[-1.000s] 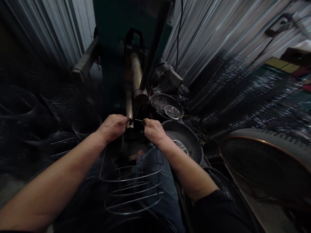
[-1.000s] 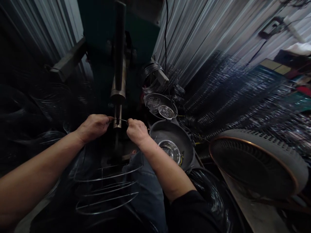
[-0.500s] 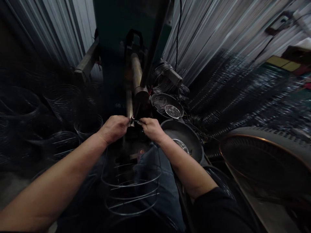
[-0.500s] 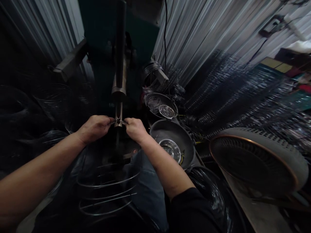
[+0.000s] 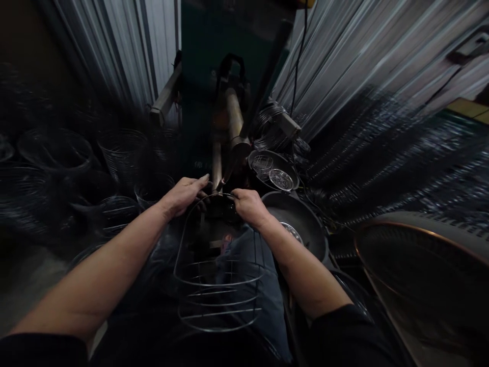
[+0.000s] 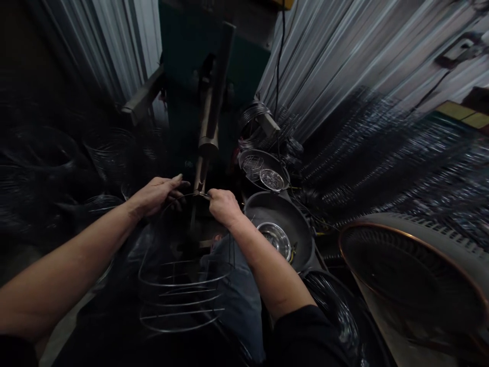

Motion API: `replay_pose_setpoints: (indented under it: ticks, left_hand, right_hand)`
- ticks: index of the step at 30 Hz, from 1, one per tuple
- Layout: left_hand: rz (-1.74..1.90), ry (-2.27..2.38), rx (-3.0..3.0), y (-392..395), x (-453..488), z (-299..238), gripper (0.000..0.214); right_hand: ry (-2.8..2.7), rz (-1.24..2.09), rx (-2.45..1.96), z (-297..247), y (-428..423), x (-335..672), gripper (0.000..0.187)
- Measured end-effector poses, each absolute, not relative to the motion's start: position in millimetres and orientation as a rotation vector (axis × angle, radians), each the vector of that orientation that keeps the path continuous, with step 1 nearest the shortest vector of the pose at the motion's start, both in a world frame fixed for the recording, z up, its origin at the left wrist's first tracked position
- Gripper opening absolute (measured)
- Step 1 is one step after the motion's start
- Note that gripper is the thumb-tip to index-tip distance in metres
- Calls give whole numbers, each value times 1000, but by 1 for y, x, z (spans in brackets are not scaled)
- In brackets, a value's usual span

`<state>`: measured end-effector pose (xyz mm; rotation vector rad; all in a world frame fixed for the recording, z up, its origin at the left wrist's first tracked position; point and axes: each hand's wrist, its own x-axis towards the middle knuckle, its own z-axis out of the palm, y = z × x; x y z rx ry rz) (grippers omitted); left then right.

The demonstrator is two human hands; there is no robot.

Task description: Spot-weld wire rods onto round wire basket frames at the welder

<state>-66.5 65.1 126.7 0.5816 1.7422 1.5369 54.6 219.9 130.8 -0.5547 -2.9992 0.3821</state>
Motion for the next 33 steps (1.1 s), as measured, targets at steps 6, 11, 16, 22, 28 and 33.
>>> replay_pose_setpoints:
  ticks: [6,11,16,22,28,33]
  left_hand:
    - [1333,2206,1167,63,-61,117,31]
    - [1085,2444,1472,70,-66,110,39]
    - [974,2540,1551,79,-72,115,37]
    - [900,2578,1545,83,-77,121,34]
    - [897,2565,1560,85,-81,118,35]
    - [830,2610,1572,86,-80,118,36]
  right_hand:
    - [-3003,321,-536,134,217,53,25]
    - [-3006,313,-537,138,223,48,24]
    - [-3001,323,-566,142,231,42,24]
    - [-3018,325,-579,145,235,35,25]
    - [-3005,356,-550,141,239,29,25]
    - [-3007,363,-553,137,240,29,25]
